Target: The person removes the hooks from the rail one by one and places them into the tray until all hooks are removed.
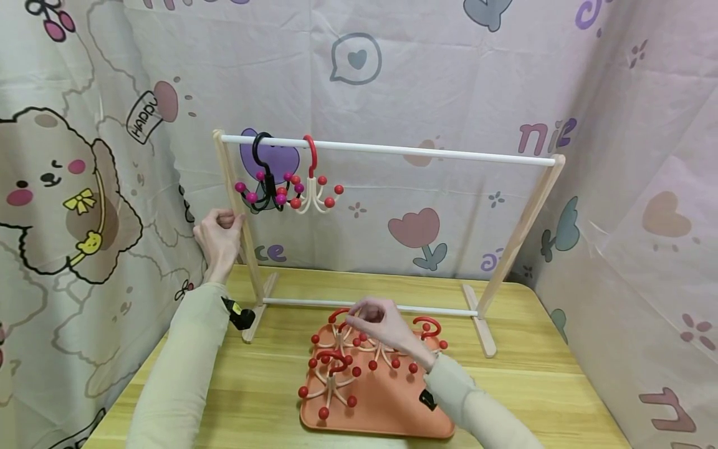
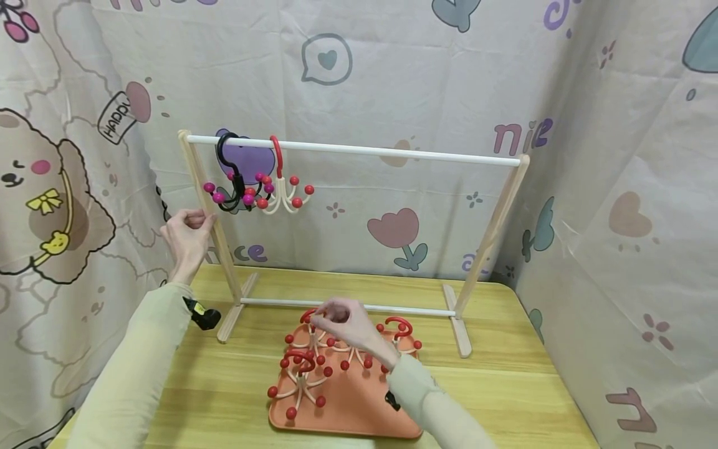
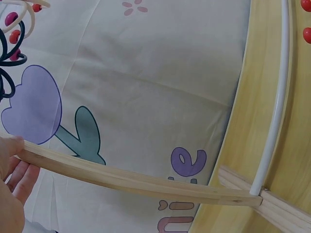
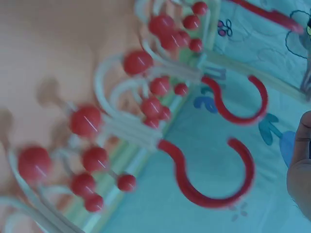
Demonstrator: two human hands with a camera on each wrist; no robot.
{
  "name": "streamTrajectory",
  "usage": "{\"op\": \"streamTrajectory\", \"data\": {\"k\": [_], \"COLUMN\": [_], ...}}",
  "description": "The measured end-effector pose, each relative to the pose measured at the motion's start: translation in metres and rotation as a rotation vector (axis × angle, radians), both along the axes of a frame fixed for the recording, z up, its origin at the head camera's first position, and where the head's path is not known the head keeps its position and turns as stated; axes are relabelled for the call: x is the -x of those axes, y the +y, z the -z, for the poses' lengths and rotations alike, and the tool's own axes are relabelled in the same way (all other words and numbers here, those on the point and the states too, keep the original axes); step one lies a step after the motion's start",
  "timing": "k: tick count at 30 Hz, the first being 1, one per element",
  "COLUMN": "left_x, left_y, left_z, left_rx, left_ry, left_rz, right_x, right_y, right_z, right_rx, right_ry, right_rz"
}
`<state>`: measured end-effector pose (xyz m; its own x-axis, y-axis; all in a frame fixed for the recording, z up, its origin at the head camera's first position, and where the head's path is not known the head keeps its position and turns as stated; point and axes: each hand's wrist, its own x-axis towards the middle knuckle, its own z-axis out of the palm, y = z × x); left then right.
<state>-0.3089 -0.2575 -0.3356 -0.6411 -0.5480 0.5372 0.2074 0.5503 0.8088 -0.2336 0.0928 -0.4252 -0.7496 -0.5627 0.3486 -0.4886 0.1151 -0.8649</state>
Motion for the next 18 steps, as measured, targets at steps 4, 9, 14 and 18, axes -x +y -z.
{"op": "streamTrajectory", "data": {"k": [4, 9, 14, 18], "left_x": [0.0, 0.0, 0.0, -0.001], "left_y": [0.0, 0.0, 0.0, 0.0], "left_z": [0.0, 0.0, 0.0, 0.0], "left_rx": [0.003, 0.002, 0.0, 0.004], "left_ry": [-0.006, -0.008, -0.011, -0.012], "left_rz": [0.002, 0.004, 0.004, 0.004], "right_x": [0.013, 0.03, 0.045, 0.056], "right_y": [-0.002, -0.008, -0.016, -0.023], "right_z": [-0.023, -0.054, -0.089, -0.118], "right_rx": [0.02, 0.067, 0.071, 0.086], "right_ry": [0.031, 0.082, 0.124, 0.167], "right_rz": [0.019, 0.041, 0.116, 0.151]}}
